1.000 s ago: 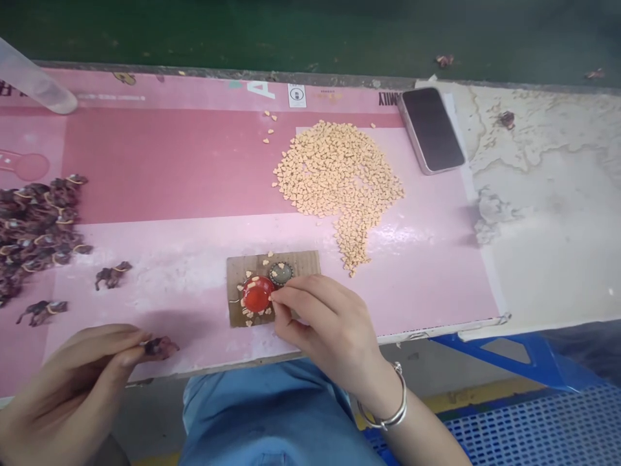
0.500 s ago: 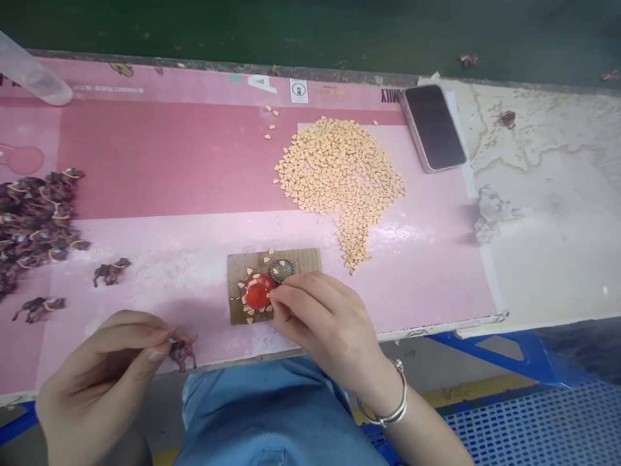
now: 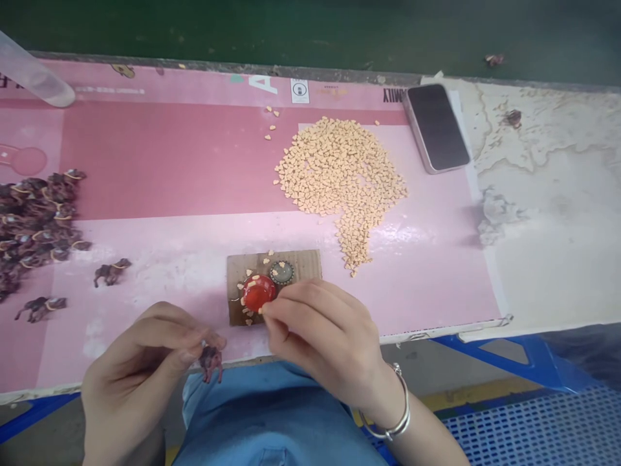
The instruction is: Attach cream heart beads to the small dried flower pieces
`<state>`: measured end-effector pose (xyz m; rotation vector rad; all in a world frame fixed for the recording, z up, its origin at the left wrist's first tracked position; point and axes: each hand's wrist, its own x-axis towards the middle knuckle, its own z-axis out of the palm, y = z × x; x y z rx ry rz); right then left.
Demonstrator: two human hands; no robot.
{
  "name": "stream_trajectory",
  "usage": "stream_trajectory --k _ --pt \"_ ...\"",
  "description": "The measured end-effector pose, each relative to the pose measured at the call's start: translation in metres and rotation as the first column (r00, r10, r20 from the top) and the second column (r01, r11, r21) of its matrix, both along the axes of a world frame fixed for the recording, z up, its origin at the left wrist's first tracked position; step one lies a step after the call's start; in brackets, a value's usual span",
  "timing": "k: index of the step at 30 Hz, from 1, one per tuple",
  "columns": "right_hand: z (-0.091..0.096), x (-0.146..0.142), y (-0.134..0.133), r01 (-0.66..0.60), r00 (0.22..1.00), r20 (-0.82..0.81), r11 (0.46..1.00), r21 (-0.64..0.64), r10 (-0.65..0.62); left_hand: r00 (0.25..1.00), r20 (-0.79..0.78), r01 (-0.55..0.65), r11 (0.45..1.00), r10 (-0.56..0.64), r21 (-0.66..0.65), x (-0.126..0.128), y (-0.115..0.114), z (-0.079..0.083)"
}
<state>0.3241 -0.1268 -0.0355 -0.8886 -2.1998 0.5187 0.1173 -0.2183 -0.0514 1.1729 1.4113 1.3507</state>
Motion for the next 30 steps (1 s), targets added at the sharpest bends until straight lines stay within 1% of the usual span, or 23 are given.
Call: stream_trajectory --k 2,5,7,11,13,16,18,20,22,25,27,29,30 --pt "0.004 -0.003 -0.004 -0.033 0.996 -0.08 0.998 -0.053 0.029 1.0 0.007 0.011 1.0 -0.011 0.008 -0.001 0.0 0.0" --pt "0.004 -0.009 -0.008 -0.114 0.981 -0.168 0.987 -0.113 0.094 1.0 -0.009 0.017 1.0 -0.017 0.013 -0.001 0.002 0.001" --pt "0.002 -0.013 -0.009 -0.151 0.974 -0.189 0.979 -0.139 0.123 0.999 -0.025 0.026 0.999 -0.026 0.024 0.0 0.003 0.002" --pt "0.0 -0.017 -0.012 -0.165 0.97 -0.205 0.975 -0.151 0.133 0.997 -0.068 0.034 0.999 -0.032 0.031 0.003 0.004 0.005" --pt "0.001 -0.017 -0.013 -0.16 0.974 -0.178 0.98 -0.116 0.138 0.997 -0.079 0.015 0.999 -0.013 0.028 0.005 0.003 0.005" --pt "0.005 -0.015 -0.017 -0.139 0.989 -0.051 0.99 -0.012 0.138 0.995 -0.094 -0.033 0.997 0.039 0.065 0.007 0.003 0.003" --pt "0.007 -0.014 -0.02 -0.124 0.992 0.033 0.99 0.059 0.123 0.987 -0.131 -0.081 0.991 0.095 0.108 0.009 0.003 0.001" --pt "0.007 -0.014 -0.023 -0.098 0.993 0.077 0.99 0.106 0.09 0.971 -0.185 -0.123 0.98 0.152 0.157 0.012 0.004 -0.001" --pt "0.005 -0.014 -0.025 -0.059 0.995 0.086 0.99 0.129 0.048 0.955 -0.234 -0.136 0.97 0.182 0.203 0.017 0.005 -0.002" --pt "0.003 -0.014 -0.023 -0.02 0.998 0.063 0.991 0.13 0.012 0.945 -0.268 -0.126 0.966 0.186 0.227 0.024 0.007 -0.001" --pt "0.001 -0.011 -0.017 -0.023 0.999 0.033 0.992 0.122 0.019 0.941 -0.297 -0.097 0.971 0.162 0.221 0.022 0.011 0.002" --pt "0.0 -0.002 -0.01 -0.017 1.0 0.0 0.993 0.114 0.017 0.922 -0.375 -0.024 0.98 0.099 0.199 0.012 0.026 0.007" --pt "-0.001 0.004 -0.006 0.004 1.0 -0.011 0.994 0.112 -0.003 0.899 -0.434 0.017 0.984 0.064 0.18 0.003 0.038 0.009"
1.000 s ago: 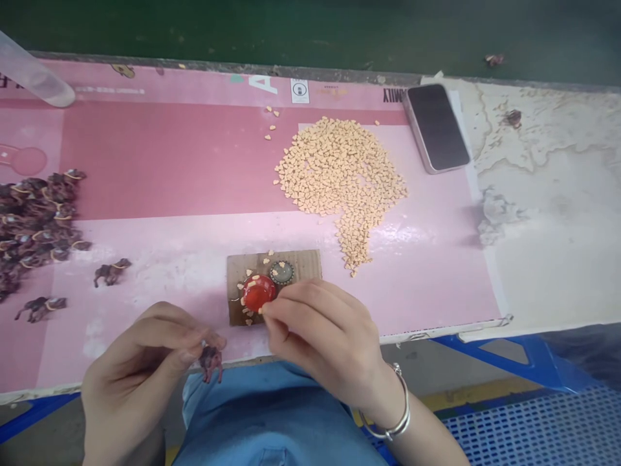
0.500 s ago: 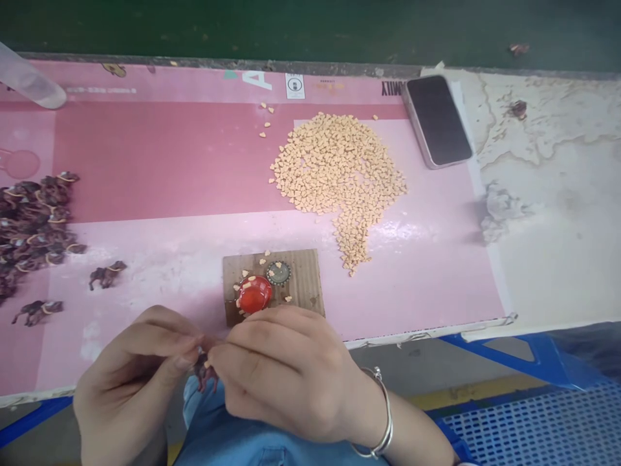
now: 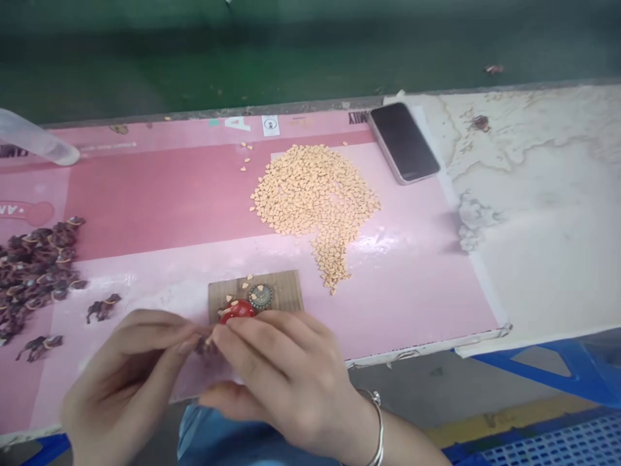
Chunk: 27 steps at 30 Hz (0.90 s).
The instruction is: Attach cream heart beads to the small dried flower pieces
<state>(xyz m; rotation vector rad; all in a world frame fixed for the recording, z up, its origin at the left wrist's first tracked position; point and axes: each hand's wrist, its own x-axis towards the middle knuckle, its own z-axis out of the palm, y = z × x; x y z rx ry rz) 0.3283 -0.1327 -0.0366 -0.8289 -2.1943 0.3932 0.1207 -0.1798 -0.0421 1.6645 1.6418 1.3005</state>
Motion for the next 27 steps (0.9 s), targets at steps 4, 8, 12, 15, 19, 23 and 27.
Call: stream_trajectory --k 4,8,12,15,19,23,27 --pt "-0.012 0.039 0.01 0.221 0.973 -0.052 0.974 -0.051 -0.224 0.972 -0.235 -0.011 0.986 -0.029 -0.169 -0.046 0.097 0.014" --pt "-0.031 0.077 0.007 0.372 0.91 -0.142 0.918 -0.137 -0.39 0.925 -0.376 -0.158 0.95 0.048 -0.268 -0.085 0.226 0.027" --pt "-0.038 0.096 -0.002 0.43 0.887 -0.12 0.893 -0.13 -0.445 0.865 -0.486 -0.288 0.916 0.124 -0.279 -0.106 0.305 0.025" --pt "-0.039 0.102 -0.005 0.459 0.877 -0.111 0.883 -0.094 -0.468 0.835 -0.533 -0.312 0.915 0.136 -0.256 -0.112 0.32 0.019" --pt "-0.04 0.105 -0.002 0.476 0.87 -0.09 0.874 -0.1 -0.484 0.787 -0.605 -0.294 0.935 0.119 -0.199 -0.118 0.301 0.024" --pt "-0.043 0.102 0.007 0.455 0.885 -0.062 0.886 -0.094 -0.461 0.741 -0.669 -0.259 0.943 0.054 -0.211 -0.133 0.235 0.04" --pt "-0.047 0.099 0.016 0.432 0.902 0.045 0.897 -0.091 -0.43 0.745 -0.662 -0.183 0.928 -0.083 -0.323 -0.144 0.125 0.043"
